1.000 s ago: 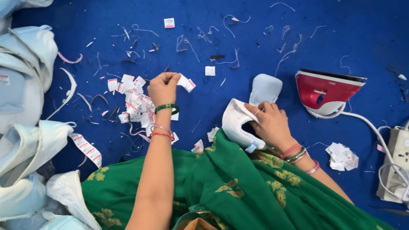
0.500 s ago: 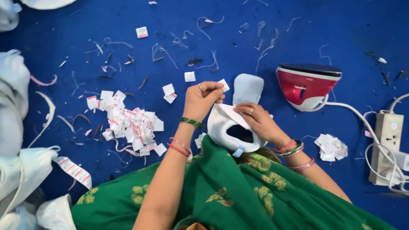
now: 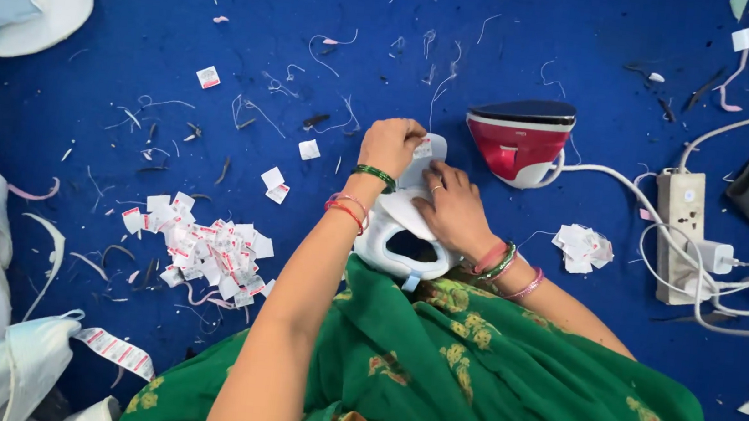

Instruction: The person sits on a blue floor and irons the inside of white caps using a red electric iron. They repeatedly pick up caps, place small white paper squares inside them, press the iron onto the paper, and then toss the finished caps into a pile.

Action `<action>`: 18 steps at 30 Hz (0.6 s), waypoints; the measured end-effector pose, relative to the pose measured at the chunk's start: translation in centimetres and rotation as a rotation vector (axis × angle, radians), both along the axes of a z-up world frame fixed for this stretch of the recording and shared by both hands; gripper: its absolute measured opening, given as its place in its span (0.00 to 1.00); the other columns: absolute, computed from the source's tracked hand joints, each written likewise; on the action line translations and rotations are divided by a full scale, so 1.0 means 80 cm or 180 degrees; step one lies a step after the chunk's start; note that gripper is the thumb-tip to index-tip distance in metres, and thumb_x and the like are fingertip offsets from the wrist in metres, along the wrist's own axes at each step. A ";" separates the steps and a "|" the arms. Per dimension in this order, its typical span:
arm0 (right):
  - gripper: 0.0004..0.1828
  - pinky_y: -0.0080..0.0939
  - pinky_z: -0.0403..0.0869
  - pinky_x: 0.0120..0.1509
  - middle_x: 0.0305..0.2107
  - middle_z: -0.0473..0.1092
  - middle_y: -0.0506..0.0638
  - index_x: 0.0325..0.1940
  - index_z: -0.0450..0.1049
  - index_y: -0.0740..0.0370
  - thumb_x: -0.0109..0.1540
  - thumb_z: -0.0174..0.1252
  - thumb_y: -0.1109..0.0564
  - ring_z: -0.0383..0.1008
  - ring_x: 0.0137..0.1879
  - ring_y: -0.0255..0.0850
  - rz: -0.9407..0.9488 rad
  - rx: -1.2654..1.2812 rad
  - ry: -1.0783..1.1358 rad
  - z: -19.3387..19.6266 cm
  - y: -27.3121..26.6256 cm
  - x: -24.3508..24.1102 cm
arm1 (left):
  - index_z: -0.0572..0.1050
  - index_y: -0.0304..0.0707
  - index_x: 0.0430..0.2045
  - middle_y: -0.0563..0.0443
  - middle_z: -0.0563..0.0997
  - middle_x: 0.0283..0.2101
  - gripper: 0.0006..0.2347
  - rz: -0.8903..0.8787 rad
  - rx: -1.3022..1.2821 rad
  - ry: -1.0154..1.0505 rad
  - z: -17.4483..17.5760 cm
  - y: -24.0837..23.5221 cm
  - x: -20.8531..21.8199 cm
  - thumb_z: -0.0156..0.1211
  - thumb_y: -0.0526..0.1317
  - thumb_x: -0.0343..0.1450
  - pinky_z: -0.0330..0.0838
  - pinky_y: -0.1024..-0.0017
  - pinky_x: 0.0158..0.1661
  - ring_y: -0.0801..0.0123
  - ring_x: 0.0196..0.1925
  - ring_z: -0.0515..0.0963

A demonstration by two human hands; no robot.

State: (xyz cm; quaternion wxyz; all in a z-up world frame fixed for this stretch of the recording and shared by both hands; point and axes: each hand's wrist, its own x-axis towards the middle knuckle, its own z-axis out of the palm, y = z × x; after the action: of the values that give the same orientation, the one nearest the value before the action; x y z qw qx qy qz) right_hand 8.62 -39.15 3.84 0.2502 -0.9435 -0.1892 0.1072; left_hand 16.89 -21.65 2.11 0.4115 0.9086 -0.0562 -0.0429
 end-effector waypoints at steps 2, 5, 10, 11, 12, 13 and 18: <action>0.31 0.59 0.64 0.67 0.65 0.62 0.60 0.66 0.67 0.65 0.60 0.58 0.51 0.61 0.70 0.57 -0.0051 0.0028 -0.0071 -0.013 -0.003 0.001 | 0.85 0.43 0.32 0.43 0.85 0.35 0.06 0.0013 0.0050 -0.0033 -0.005 -0.002 0.005 0.63 0.38 0.67 0.77 0.59 0.42 0.50 0.40 0.84; 0.36 0.60 0.64 0.67 0.65 0.62 0.61 0.71 0.62 0.67 0.58 0.56 0.55 0.62 0.68 0.58 -0.0124 0.0112 -0.0139 -0.015 -0.001 0.002 | 0.85 0.43 0.31 0.44 0.85 0.35 0.06 -0.0091 0.0250 -0.0110 -0.008 -0.005 0.007 0.62 0.37 0.67 0.77 0.58 0.43 0.50 0.40 0.83; 0.39 0.60 0.64 0.63 0.61 0.62 0.61 0.74 0.60 0.62 0.59 0.58 0.53 0.63 0.62 0.59 -0.0004 0.0033 -0.0173 -0.013 0.001 0.015 | 0.84 0.43 0.32 0.43 0.84 0.36 0.06 -0.0181 0.0621 -0.0230 -0.014 -0.009 0.000 0.60 0.36 0.68 0.76 0.57 0.44 0.48 0.42 0.82; 0.39 0.60 0.63 0.62 0.60 0.63 0.61 0.75 0.59 0.60 0.59 0.58 0.52 0.62 0.61 0.59 -0.0003 -0.0001 -0.0167 -0.015 0.002 0.016 | 0.83 0.43 0.36 0.43 0.84 0.38 0.07 0.0000 0.0527 -0.0340 -0.015 -0.007 -0.007 0.60 0.36 0.68 0.76 0.57 0.44 0.48 0.43 0.82; 0.40 0.60 0.63 0.61 0.59 0.63 0.60 0.75 0.59 0.58 0.59 0.58 0.52 0.62 0.60 0.59 0.0003 -0.0045 -0.0161 -0.016 0.001 0.017 | 0.82 0.44 0.40 0.42 0.83 0.40 0.09 0.0186 0.0423 -0.0451 -0.017 -0.006 -0.013 0.60 0.35 0.69 0.76 0.56 0.45 0.47 0.44 0.81; 0.40 0.60 0.63 0.61 0.59 0.63 0.60 0.75 0.59 0.58 0.59 0.58 0.52 0.62 0.60 0.59 0.0024 -0.0043 -0.0174 -0.018 0.001 0.018 | 0.82 0.44 0.40 0.42 0.83 0.40 0.09 0.0208 0.0425 -0.0463 -0.008 -0.010 -0.030 0.60 0.35 0.69 0.76 0.56 0.45 0.47 0.44 0.81; 0.40 0.59 0.63 0.60 0.57 0.63 0.59 0.76 0.59 0.55 0.58 0.58 0.53 0.63 0.58 0.58 -0.0102 -0.0036 -0.0183 -0.026 0.002 0.016 | 0.73 0.55 0.60 0.40 0.75 0.41 0.25 0.0250 0.1334 0.0151 0.021 -0.026 -0.100 0.58 0.36 0.65 0.72 0.51 0.41 0.46 0.44 0.77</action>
State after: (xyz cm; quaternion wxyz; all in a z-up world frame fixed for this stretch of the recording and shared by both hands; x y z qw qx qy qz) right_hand 9.93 -39.01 1.79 0.2410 -0.9505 -0.1806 0.0770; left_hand 8.91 -23.70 3.75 0.2161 0.9746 -0.0009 -0.0590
